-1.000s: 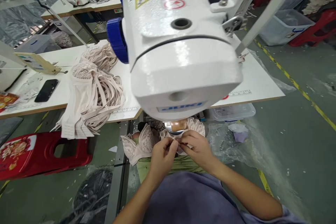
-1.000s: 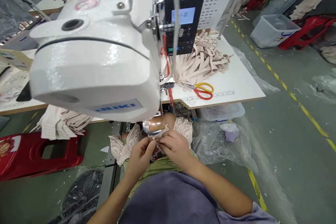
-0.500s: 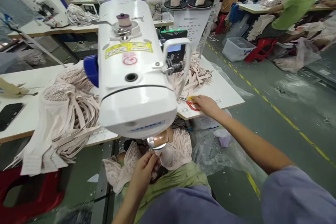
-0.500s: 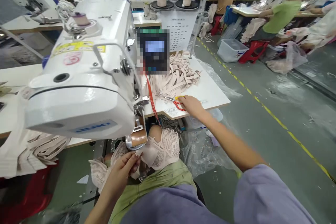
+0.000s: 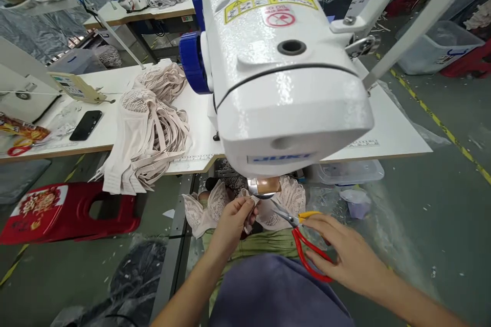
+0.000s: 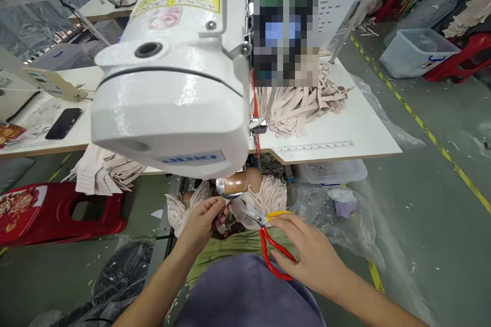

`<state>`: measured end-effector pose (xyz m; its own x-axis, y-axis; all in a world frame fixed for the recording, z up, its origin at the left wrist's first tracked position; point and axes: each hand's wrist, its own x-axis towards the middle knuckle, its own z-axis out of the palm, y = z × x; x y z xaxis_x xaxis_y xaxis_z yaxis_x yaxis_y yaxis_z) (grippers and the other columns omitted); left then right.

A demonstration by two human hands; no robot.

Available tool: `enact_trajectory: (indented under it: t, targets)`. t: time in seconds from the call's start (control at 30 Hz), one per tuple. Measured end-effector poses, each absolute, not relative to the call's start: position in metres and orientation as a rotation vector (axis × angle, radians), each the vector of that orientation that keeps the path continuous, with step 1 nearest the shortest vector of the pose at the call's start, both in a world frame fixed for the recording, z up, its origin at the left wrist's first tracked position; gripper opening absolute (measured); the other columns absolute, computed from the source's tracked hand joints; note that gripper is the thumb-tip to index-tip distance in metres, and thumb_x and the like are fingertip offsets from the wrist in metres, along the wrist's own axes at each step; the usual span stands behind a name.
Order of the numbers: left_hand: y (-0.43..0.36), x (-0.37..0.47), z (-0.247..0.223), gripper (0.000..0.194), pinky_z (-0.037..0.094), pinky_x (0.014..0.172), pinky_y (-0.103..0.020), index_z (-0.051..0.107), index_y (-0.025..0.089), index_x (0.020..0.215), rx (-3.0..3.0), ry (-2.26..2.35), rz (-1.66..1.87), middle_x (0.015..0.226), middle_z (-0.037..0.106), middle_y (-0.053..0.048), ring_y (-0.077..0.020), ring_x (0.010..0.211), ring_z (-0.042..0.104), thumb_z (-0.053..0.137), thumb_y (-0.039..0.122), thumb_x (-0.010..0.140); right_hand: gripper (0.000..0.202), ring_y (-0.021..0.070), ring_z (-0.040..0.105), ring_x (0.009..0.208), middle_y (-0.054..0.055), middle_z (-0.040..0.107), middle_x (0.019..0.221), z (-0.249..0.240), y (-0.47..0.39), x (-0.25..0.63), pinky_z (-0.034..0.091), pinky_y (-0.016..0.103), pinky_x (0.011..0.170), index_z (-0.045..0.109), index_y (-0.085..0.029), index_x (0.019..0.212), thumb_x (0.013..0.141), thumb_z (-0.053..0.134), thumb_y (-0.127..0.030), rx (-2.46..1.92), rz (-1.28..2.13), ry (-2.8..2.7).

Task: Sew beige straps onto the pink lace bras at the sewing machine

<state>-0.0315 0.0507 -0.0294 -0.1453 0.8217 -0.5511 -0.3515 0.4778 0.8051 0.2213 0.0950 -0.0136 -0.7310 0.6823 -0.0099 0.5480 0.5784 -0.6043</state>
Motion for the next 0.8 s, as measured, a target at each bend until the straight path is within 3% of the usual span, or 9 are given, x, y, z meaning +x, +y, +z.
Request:
enact_trajectory:
  t: [0.13,0.3,0.47,0.57,0.7,0.8]
  targets:
    - [0.048,-0.03,-0.031,0.047,0.029,0.047,-0.022,0.056,0.018,0.066,0.508,1.381,1.048,0.062,0.052,0.002,-0.0079,0.051,0.039,0.069,0.063,0.069,0.031,0.0217,0.072,0.086,0.011,0.07,0.114,-0.019,0.099,0.2,0.061,0.034,0.067,0.06,-0.023,0.117,0.087,0.054,-0.023,-0.944,0.801,-2.587]
    - [0.045,-0.028,-0.032,0.038,0.03,0.051,-0.023,0.057,0.017,0.067,0.543,1.402,1.045,0.065,0.055,0.001,-0.0093,0.055,0.042,0.067,0.054,0.071,0.034,0.0223,0.071,0.094,0.011,0.07,0.116,-0.027,0.105,0.193,0.06,0.033,0.074,0.06,-0.022,0.119,0.086,0.053,-0.018,-0.858,0.887,-2.613]
    - [0.042,-0.032,-0.031,0.025,0.025,0.05,-0.023,0.054,0.019,0.062,0.492,1.38,1.086,0.059,0.05,0.003,-0.0082,0.051,0.035,0.063,0.04,0.071,0.03,0.02,0.071,0.078,0.008,0.073,0.108,-0.023,0.109,0.206,0.058,0.03,0.063,0.062,-0.027,0.119,0.091,0.051,-0.024,-0.93,1.075,-2.569]
    - [0.04,-0.035,-0.031,0.029,0.022,0.048,-0.023,0.052,0.019,0.06,0.43,1.347,1.136,0.056,0.045,0.003,-0.008,0.05,0.032,0.062,0.044,0.071,0.03,0.0162,0.063,0.058,0.007,0.072,0.1,-0.02,0.105,0.214,0.054,0.028,0.052,0.062,-0.028,0.115,0.086,0.053,-0.026,-1.082,1.143,-2.477]
    - [0.039,-0.036,-0.032,0.038,0.019,0.047,-0.021,0.055,0.018,0.061,0.351,1.319,1.195,0.052,0.04,0.006,-0.006,0.047,0.026,0.069,0.052,0.065,0.039,0.0178,0.064,0.068,0.008,0.068,0.108,-0.025,0.096,0.213,0.054,0.028,0.056,0.059,-0.028,0.117,0.077,0.06,-0.027,-1.083,1.187,-2.439]
    - [0.039,-0.037,-0.03,0.037,0.025,0.048,-0.022,0.062,0.015,0.069,0.308,1.303,1.247,0.056,0.045,0.004,-0.0066,0.049,0.031,0.064,0.052,0.066,0.04,0.0186,0.064,0.072,0.008,0.066,0.11,-0.028,0.093,0.206,0.055,0.029,0.059,0.057,-0.029,0.117,0.077,0.061,-0.028,-1.027,1.202,-2.441]
